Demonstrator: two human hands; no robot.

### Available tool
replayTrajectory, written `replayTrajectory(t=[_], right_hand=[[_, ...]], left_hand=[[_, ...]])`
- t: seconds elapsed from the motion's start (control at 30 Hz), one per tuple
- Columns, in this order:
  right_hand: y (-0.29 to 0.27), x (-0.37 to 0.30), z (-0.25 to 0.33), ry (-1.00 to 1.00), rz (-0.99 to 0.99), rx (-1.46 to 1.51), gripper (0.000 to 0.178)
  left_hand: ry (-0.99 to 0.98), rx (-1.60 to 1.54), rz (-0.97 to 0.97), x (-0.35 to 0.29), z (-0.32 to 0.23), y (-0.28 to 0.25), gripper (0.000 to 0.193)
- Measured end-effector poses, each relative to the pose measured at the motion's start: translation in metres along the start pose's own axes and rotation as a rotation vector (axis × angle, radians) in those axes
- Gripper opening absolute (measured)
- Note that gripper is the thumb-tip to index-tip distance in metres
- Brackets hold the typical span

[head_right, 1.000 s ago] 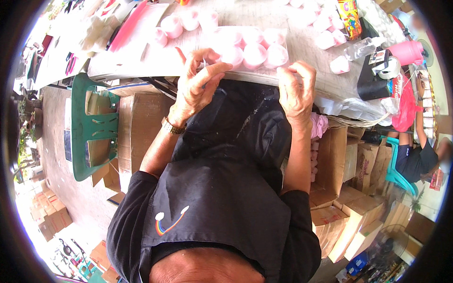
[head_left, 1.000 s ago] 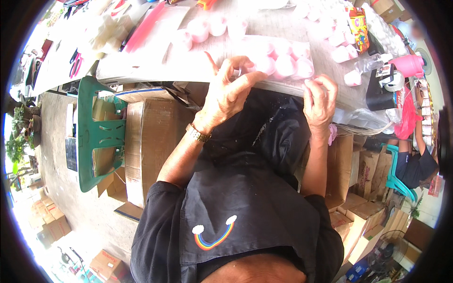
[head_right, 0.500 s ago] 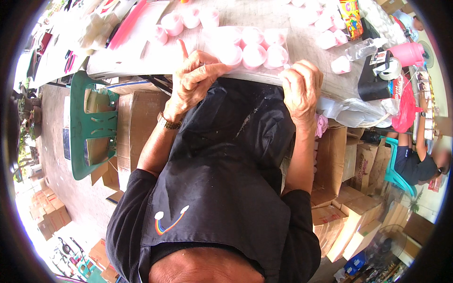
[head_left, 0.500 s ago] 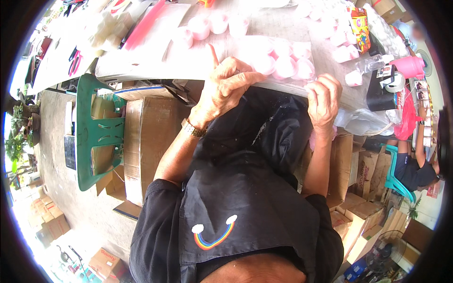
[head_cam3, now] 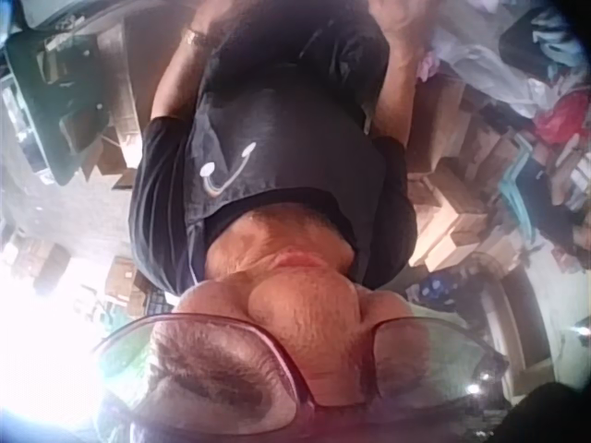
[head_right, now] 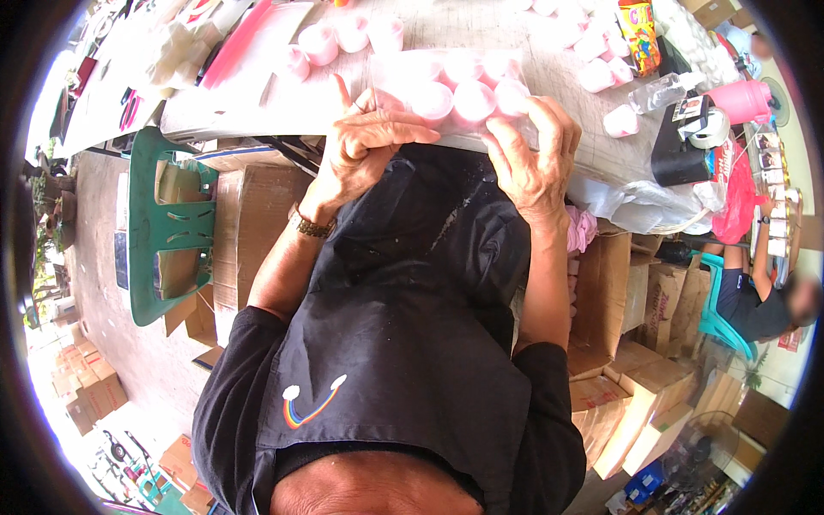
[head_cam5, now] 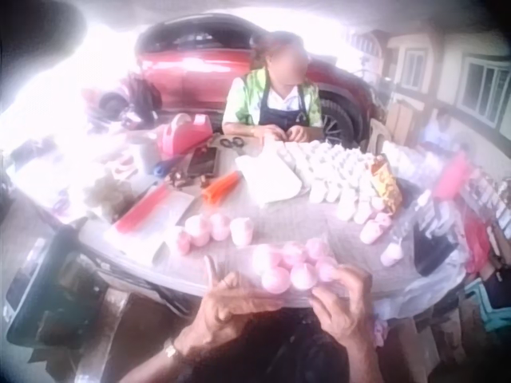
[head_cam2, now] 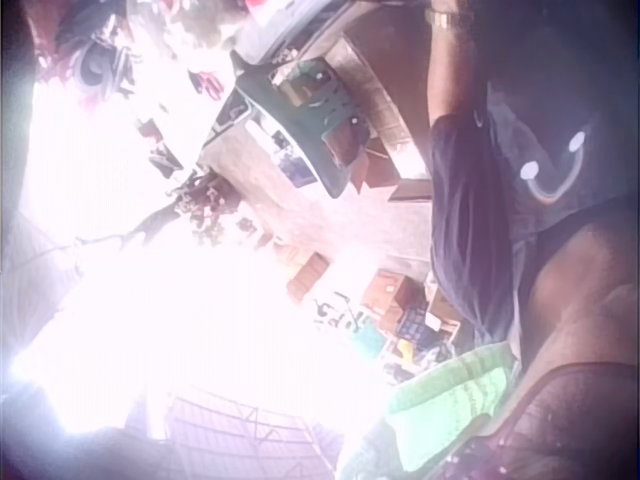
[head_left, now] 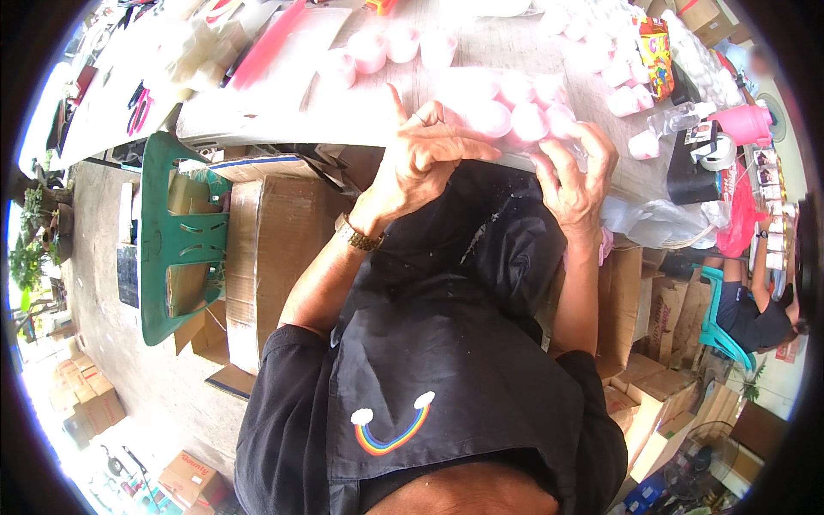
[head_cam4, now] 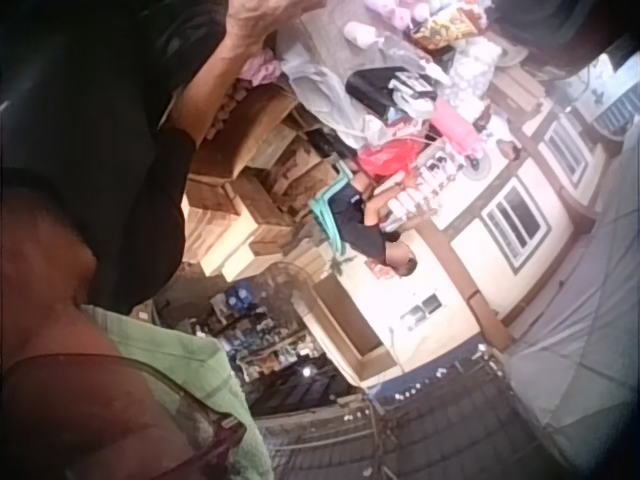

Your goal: The person repeatedly picks up small pink cotton candy pieces and places them into clear plastic bags on a table. The person seals each bag and sets it aside, continuing the process with additional pieces.

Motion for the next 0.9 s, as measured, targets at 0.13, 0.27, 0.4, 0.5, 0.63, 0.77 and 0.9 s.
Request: replayTrajectory(t=[0.13,0.27,0.4,0.5,0.63,0.77,0.9], right_hand=[[0.005,0.001,-0.001,0.033,-0.032,0.024,0.033],[0.009,0.003,0.004,-0.038,-0.033,-0.025,0.032],[0.011,0.004,0.006,0.005,-0.049,0.055,0.034],[0.011,0.000,0.006,0.069,-0.077,0.106,0.035],[0.012,-0.004,0.006,0.089,-0.099,0.118,0.036],[0.014,-0.003,0.005,0.102,-0.066,0.112,0.039],[0.014,-0.004,0.004,0.158,-0.035,0.112,0.038]], left_hand=[[-0.059,-0.055,-0.026,0.008,0.000,-0.004,0.035],[-0.254,-0.241,-0.017,0.013,0.005,-0.009,0.032],[-0.292,-0.231,-0.075,0.014,0.004,-0.019,0.024],[-0.096,0.077,-0.111,0.009,-0.006,-0.024,0.022],[0.026,0.152,-0.187,0.006,-0.007,-0.020,0.033],[-0.006,0.081,-0.269,0.002,0.004,-0.019,0.034],[0.012,0.106,-0.432,-0.003,0.008,-0.022,0.032]])
Point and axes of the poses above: each hand's wrist, its own x-axis towards the middle knuckle, its own y-axis out of the palm, z = x × y, the point moved 5 cm from there along x, towards the middle knuckle, and after that the axes turned 15 degrees about -z, right-handed, at the moved point
